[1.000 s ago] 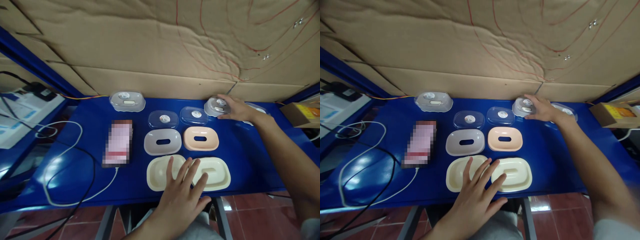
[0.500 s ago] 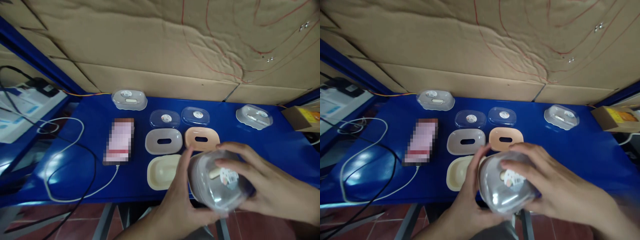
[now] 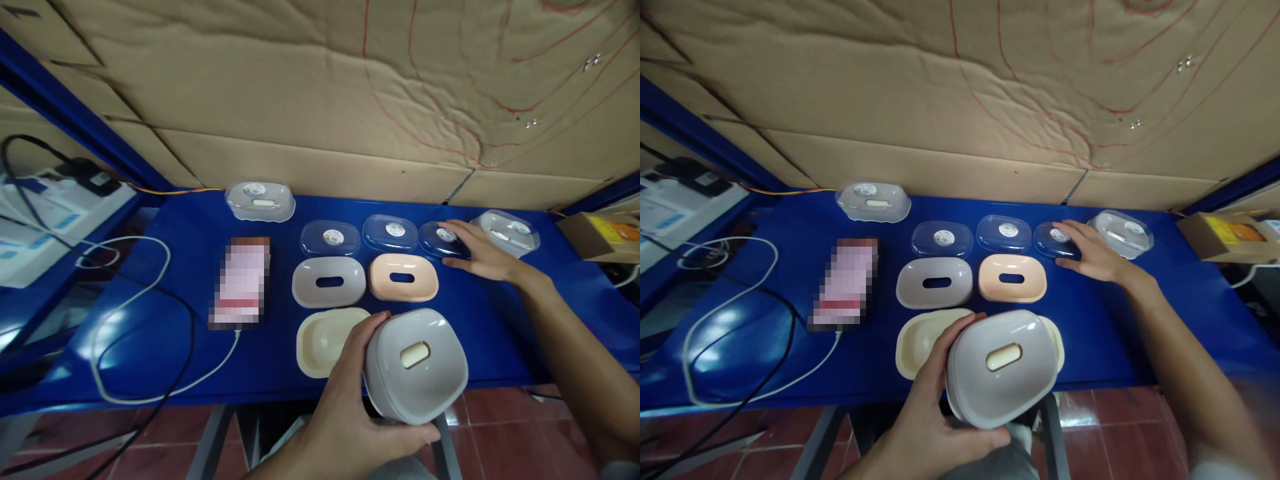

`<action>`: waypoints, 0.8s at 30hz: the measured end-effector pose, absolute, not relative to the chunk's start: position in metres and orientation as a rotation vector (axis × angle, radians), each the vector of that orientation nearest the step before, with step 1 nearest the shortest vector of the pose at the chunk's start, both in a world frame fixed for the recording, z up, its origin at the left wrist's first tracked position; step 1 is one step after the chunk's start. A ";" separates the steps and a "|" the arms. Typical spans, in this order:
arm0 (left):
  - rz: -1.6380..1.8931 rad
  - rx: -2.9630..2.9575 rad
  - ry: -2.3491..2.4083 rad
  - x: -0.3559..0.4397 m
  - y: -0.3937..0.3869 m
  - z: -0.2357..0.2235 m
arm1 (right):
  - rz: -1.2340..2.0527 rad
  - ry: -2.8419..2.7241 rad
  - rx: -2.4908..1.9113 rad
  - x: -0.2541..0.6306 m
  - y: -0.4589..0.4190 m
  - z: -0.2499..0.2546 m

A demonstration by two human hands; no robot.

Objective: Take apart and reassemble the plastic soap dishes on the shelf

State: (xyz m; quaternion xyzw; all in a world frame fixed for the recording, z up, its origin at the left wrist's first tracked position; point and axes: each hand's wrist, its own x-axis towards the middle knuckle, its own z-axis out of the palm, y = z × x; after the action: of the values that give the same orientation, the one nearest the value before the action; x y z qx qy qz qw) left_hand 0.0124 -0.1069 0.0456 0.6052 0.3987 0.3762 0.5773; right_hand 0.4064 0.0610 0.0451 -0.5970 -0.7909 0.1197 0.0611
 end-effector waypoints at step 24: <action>0.928 1.514 0.752 0.014 -0.109 0.034 | 0.312 -2.209 -1.700 0.379 -0.068 0.074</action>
State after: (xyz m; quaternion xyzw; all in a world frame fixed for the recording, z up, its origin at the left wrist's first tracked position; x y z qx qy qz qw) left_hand 0.0143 -0.1091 0.0343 0.6451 0.3204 0.3955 0.5699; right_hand 0.3789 -0.0682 0.0744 -0.5976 -0.7765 0.1096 0.1673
